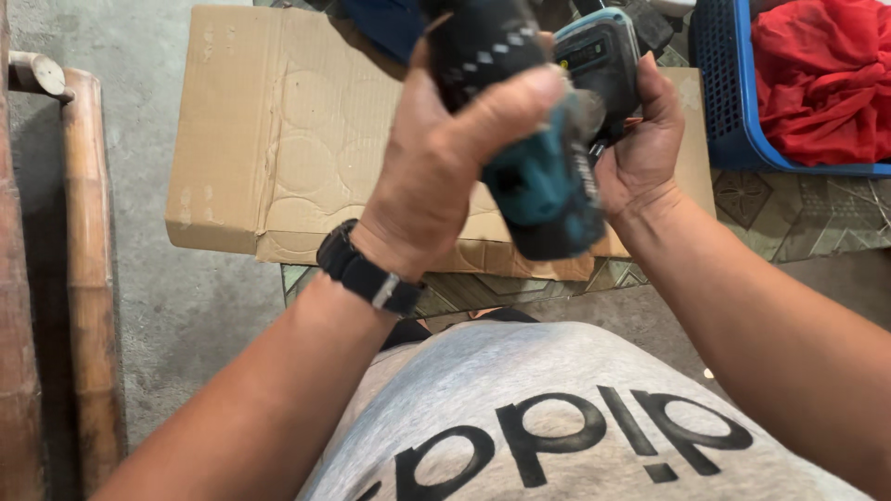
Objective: The person uses a screwdriver to remove screws from a cordless drill, detaches the battery pack, and then reattaches it. The person continues to manipulate the drill and battery pack while working over a cardboard surface.
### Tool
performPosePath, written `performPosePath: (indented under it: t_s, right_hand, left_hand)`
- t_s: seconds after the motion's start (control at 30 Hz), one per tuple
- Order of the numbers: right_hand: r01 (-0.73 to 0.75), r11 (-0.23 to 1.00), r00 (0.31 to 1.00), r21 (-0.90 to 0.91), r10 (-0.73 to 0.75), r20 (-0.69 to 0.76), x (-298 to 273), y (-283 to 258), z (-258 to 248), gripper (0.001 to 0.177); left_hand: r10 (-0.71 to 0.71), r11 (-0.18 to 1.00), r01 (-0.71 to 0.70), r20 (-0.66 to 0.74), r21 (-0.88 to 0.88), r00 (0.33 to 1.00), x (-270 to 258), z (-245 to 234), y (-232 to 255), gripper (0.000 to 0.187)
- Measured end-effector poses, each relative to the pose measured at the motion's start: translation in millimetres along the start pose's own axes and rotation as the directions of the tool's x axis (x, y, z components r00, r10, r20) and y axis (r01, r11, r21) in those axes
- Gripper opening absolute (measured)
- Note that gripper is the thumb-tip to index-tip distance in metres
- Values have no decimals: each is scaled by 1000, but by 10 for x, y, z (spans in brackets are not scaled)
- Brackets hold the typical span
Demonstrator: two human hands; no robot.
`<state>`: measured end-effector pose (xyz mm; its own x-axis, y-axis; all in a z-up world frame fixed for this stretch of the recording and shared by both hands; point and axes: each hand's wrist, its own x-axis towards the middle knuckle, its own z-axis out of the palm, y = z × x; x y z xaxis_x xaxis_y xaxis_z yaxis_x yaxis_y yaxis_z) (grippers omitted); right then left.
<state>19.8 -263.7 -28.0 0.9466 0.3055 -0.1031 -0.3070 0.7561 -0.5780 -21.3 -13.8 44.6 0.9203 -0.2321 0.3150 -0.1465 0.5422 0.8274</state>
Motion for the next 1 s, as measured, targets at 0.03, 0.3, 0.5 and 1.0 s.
performPosePath:
  t_s: [0.03,0.3,0.5,1.0]
  right_hand:
    - [-23,999,1000,23,24,-8,-26,-9,28,48]
    - [-51,899,984,-436,-30,-176,-212,-62,355,59]
    - [-161,847,974,-508,53,-220,-167,67,301,55]
    - [-345,679,915,-648,90,-393,-305,155,26,51]
  left_hand:
    - [22,999,-22,-7,-31,1000,27,-44,-27,48]
    - [-301,852,189,-163,-488,939,99,-757,-318,37]
    - [-437,793,256,-223,-552,871,37,-1141,-720,28]
    - [-521,754,349,-183,-557,834,237,-1561,-1024,37]
